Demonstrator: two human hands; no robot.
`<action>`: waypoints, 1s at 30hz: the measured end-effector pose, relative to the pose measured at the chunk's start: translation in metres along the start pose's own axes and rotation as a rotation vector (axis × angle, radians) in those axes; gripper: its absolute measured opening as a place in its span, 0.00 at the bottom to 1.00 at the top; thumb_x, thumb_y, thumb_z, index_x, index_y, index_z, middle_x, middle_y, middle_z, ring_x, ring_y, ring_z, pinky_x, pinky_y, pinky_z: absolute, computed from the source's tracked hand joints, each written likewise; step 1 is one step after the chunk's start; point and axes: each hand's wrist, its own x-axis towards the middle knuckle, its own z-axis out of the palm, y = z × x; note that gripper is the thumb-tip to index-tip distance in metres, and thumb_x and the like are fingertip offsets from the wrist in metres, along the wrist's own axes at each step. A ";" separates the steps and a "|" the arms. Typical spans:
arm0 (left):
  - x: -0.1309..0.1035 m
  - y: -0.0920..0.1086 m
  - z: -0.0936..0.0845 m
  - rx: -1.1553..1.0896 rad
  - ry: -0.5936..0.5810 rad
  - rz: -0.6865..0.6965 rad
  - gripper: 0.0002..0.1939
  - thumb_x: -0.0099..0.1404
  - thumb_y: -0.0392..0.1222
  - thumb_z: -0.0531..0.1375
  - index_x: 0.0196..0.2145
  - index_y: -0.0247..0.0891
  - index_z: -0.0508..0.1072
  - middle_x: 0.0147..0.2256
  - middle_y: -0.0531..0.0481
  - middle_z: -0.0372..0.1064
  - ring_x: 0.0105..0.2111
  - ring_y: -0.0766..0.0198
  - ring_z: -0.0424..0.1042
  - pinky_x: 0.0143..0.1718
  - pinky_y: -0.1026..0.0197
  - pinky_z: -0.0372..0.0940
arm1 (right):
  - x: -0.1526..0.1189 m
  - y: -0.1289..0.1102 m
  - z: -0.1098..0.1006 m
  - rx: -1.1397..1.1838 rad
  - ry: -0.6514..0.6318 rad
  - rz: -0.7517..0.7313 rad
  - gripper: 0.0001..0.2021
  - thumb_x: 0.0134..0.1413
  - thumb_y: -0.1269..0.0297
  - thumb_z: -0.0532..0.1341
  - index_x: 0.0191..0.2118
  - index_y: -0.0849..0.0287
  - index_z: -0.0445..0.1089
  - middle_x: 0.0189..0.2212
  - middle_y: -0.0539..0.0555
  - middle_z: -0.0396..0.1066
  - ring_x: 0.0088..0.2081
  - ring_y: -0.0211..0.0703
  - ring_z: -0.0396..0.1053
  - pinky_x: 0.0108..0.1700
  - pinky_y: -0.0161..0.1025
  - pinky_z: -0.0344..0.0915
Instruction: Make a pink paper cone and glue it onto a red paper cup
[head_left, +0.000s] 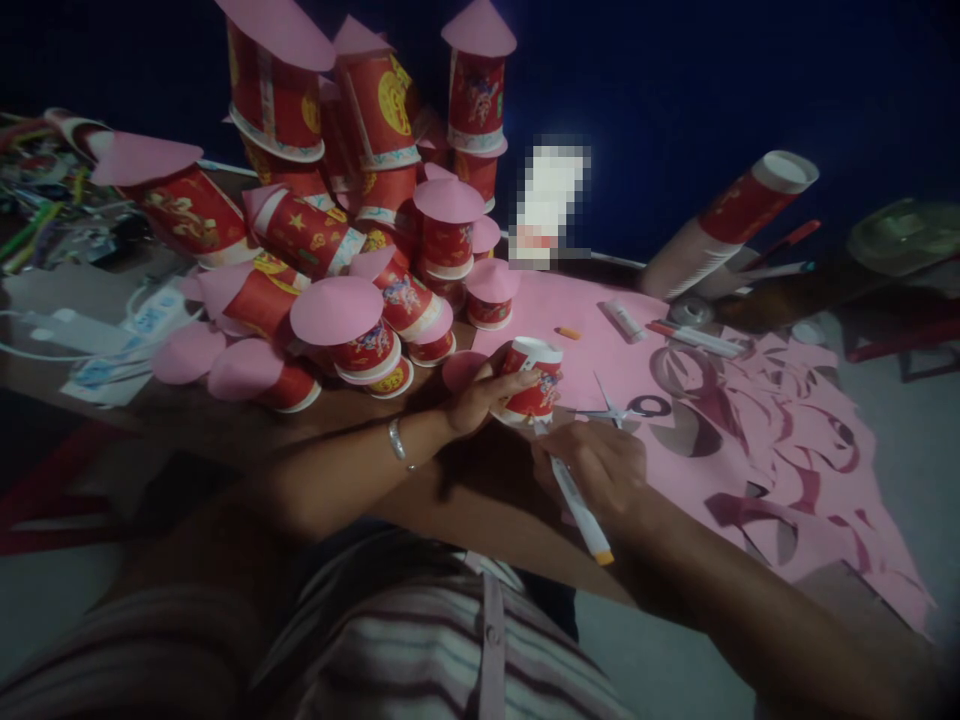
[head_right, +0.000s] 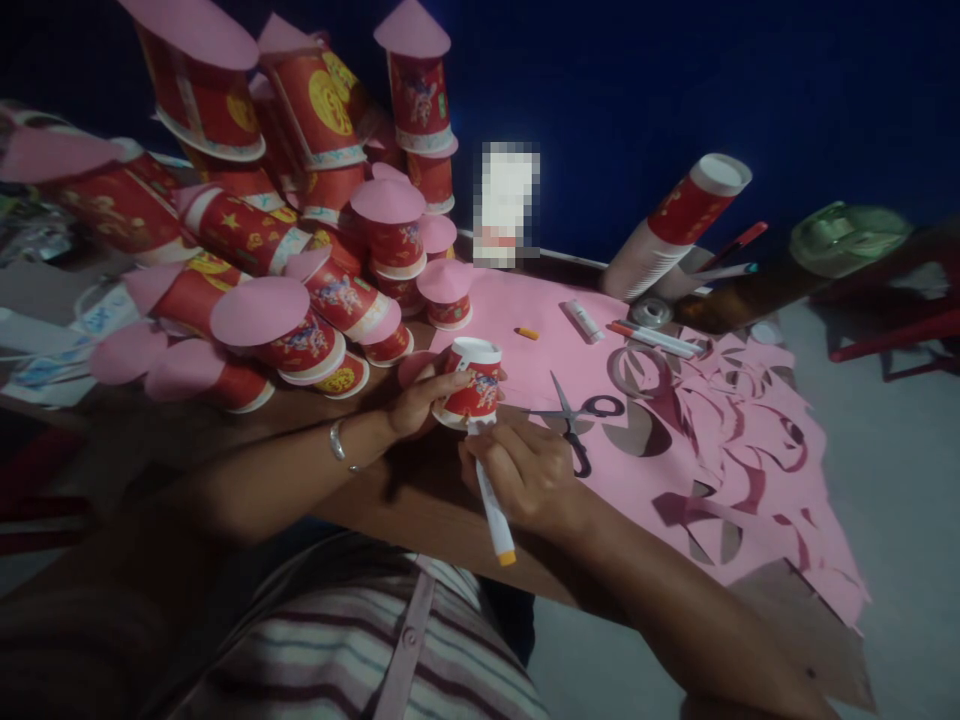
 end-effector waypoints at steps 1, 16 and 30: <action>0.000 0.000 0.000 -0.002 0.001 -0.002 0.26 0.58 0.47 0.71 0.49 0.34 0.70 0.46 0.39 0.78 0.42 0.51 0.80 0.44 0.52 0.72 | 0.001 0.000 0.000 -0.001 0.000 0.000 0.07 0.59 0.77 0.60 0.39 0.59 0.65 0.22 0.47 0.70 0.21 0.35 0.65 0.25 0.34 0.62; 0.001 0.000 -0.001 -0.027 0.012 0.015 0.27 0.56 0.48 0.71 0.49 0.33 0.70 0.45 0.39 0.78 0.40 0.52 0.80 0.40 0.54 0.73 | -0.004 -0.001 0.001 -0.020 -0.001 0.025 0.09 0.56 0.79 0.64 0.38 0.61 0.65 0.24 0.49 0.72 0.23 0.36 0.68 0.27 0.35 0.64; 0.002 -0.001 -0.002 -0.007 0.018 0.018 0.27 0.57 0.49 0.71 0.50 0.34 0.70 0.46 0.39 0.78 0.39 0.52 0.80 0.41 0.53 0.72 | -0.001 -0.002 0.005 -0.024 0.042 0.028 0.09 0.57 0.79 0.62 0.37 0.58 0.65 0.22 0.47 0.69 0.21 0.36 0.64 0.25 0.36 0.61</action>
